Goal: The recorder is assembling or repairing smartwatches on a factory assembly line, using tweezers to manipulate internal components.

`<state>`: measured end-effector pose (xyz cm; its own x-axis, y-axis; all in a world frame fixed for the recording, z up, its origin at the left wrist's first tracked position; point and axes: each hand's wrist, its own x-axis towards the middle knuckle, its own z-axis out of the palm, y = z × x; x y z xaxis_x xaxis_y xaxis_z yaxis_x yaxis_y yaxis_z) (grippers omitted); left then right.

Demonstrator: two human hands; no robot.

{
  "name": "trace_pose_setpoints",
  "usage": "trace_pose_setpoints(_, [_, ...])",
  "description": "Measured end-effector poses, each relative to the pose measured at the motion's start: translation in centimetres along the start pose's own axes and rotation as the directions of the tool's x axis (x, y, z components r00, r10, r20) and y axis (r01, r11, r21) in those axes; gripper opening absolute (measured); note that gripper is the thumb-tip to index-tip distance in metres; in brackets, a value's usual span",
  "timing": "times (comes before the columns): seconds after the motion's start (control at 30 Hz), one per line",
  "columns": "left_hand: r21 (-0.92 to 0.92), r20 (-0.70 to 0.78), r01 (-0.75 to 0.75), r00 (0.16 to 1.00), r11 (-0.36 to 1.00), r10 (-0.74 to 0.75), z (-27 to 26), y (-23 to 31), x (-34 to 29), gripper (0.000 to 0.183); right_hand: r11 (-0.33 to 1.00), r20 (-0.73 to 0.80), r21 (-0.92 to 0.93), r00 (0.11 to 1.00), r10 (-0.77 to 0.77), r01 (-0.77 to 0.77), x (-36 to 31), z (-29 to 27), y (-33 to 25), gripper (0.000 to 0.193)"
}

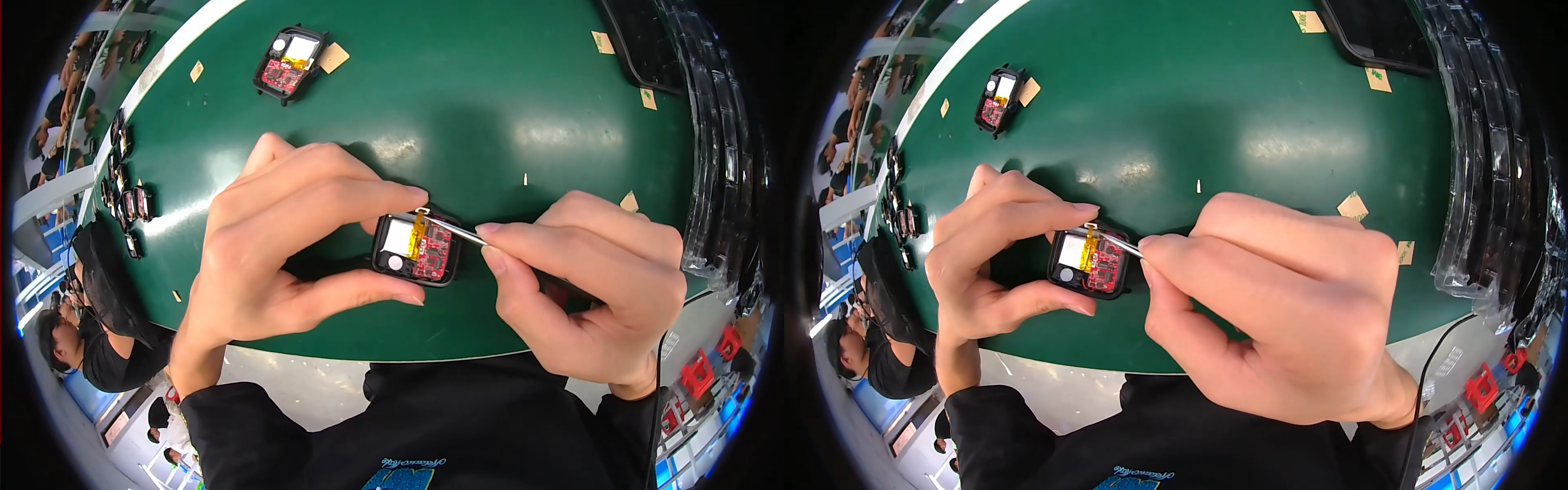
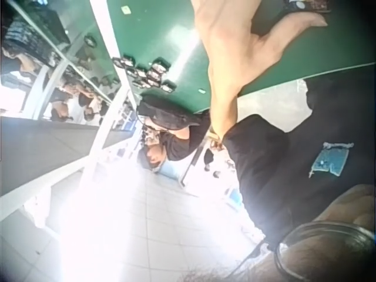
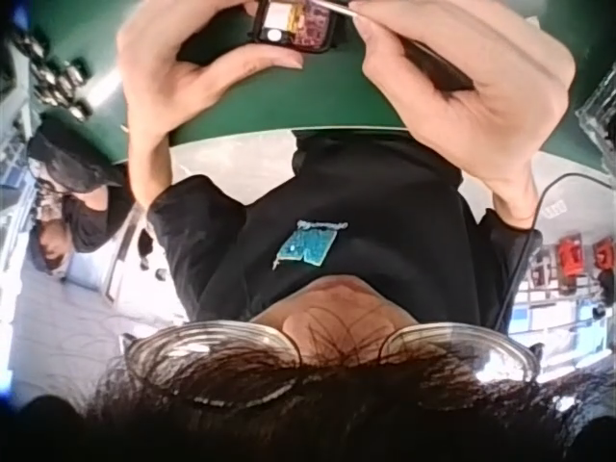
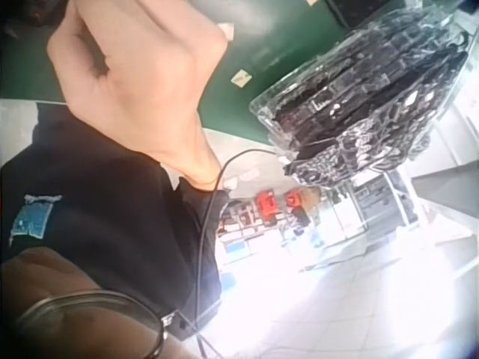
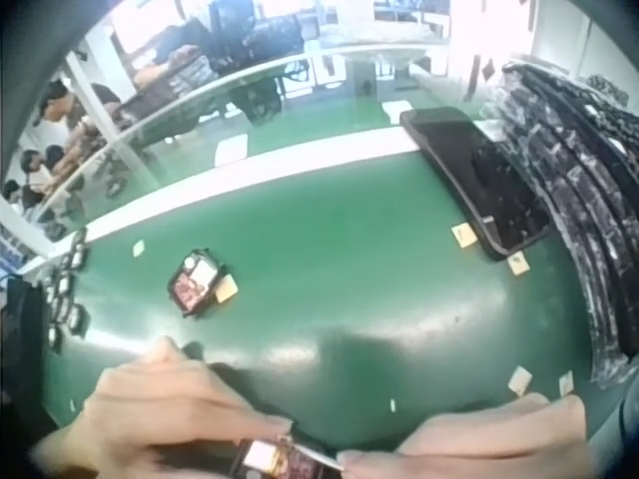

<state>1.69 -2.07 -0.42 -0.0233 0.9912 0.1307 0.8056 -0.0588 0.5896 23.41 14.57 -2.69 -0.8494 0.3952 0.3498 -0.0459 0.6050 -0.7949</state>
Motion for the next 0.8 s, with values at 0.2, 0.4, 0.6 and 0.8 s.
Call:
trace_pose_setpoints(0.2, [0.014, 0.002, -0.014, 1.000, 1.000, 0.014, -0.2, 0.0, -0.1, 0.074, 1.000, -0.008, 0.002, 1.000, -0.017, 0.017, 0.0, -0.1, -0.1, 0.025])
trace_pose_setpoints(0.4, [0.022, -0.010, 0.030, 0.999, 0.999, -0.030, 0.0, 0.0, -0.1, 0.078, 0.998, -0.050, -0.030, 0.997, -0.059, 0.057, -0.4, -0.1, 0.2, 0.028])
trace_pose_setpoints(0.6, [0.044, -0.022, 0.011, 1.000, 0.999, -0.010, 0.0, 0.1, 0.1, 0.076, 0.969, -0.108, -0.112, 0.967, -0.232, 0.220, -0.8, 0.6, 1.0, 0.034])
trace_pose_setpoints(0.8, [0.051, -0.010, 0.005, 1.000, 0.999, -0.005, 0.0, -0.1, 0.1, 0.074, 0.958, -0.075, -0.138, 0.962, -0.261, 0.249, -0.7, 0.8, 0.9, 0.034])
